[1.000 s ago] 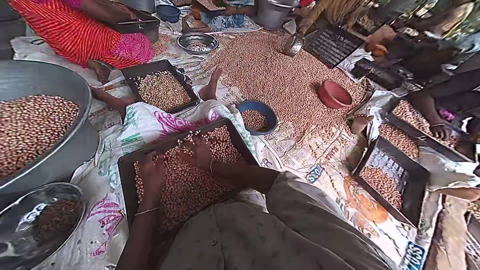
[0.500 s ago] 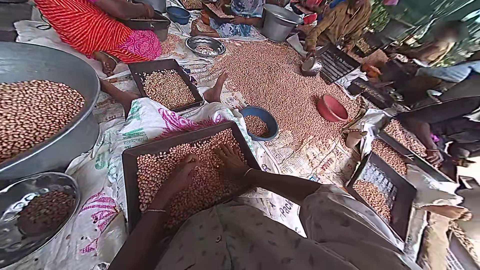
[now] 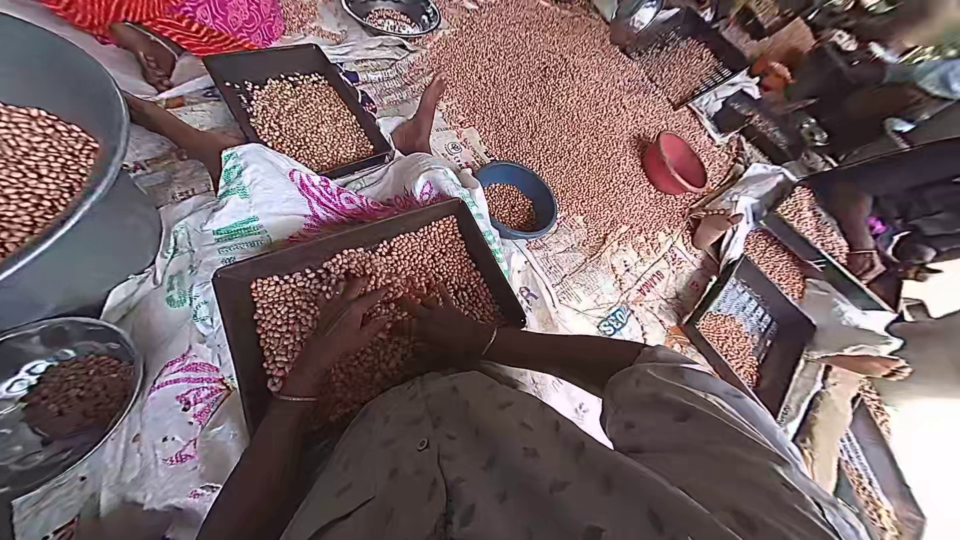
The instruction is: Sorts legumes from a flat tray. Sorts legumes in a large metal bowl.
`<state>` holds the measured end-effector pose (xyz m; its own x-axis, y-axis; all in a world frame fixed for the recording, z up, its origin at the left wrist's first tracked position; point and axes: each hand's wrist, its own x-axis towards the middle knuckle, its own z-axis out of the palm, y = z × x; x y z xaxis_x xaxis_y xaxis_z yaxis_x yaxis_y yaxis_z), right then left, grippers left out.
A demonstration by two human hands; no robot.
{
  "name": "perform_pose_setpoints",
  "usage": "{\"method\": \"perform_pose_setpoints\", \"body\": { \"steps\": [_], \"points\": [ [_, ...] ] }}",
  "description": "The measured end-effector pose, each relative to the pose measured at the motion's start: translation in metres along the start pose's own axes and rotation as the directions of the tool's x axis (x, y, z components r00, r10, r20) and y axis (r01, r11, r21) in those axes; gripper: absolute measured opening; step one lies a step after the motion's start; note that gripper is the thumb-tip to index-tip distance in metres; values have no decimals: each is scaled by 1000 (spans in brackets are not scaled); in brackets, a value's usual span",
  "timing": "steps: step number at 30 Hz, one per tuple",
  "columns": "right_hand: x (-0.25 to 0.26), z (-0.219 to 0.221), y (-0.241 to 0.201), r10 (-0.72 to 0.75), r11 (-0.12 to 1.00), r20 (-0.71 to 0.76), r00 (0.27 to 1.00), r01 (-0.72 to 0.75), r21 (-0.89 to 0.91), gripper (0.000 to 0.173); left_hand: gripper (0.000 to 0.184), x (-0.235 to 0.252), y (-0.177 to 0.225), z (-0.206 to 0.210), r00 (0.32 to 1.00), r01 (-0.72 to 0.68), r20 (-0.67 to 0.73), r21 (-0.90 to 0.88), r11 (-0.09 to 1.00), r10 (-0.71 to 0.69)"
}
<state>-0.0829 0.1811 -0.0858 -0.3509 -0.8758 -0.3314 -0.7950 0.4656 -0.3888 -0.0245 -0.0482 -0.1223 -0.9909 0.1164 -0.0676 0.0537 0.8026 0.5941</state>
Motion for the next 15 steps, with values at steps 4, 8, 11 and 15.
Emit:
{"method": "perform_pose_setpoints", "body": {
  "steps": [4, 8, 11, 15],
  "points": [
    [-15, -9, 70, 288, 958, -237, 928, -281, 62, 66, 35, 13, 8, 6, 976, -202, 55, -142, 969, 211],
    [59, -2, 79, 381, 922, -533, 755, -266, 282, 65, 35, 10, -8, 1, 957, -118, -276, -97, 988, 88],
    [116, -9, 34, 327, 938, -508, 797, -206, 280, 53, 33, 2, -25, -17, 843, -5, -538, -40, 999, -17],
    [138, -17, -19, 53, 993, -265, 963, -24, 112, 48, 36, -21, -35, -44, 644, 280, -730, -52, 959, -228]
  ]
}}
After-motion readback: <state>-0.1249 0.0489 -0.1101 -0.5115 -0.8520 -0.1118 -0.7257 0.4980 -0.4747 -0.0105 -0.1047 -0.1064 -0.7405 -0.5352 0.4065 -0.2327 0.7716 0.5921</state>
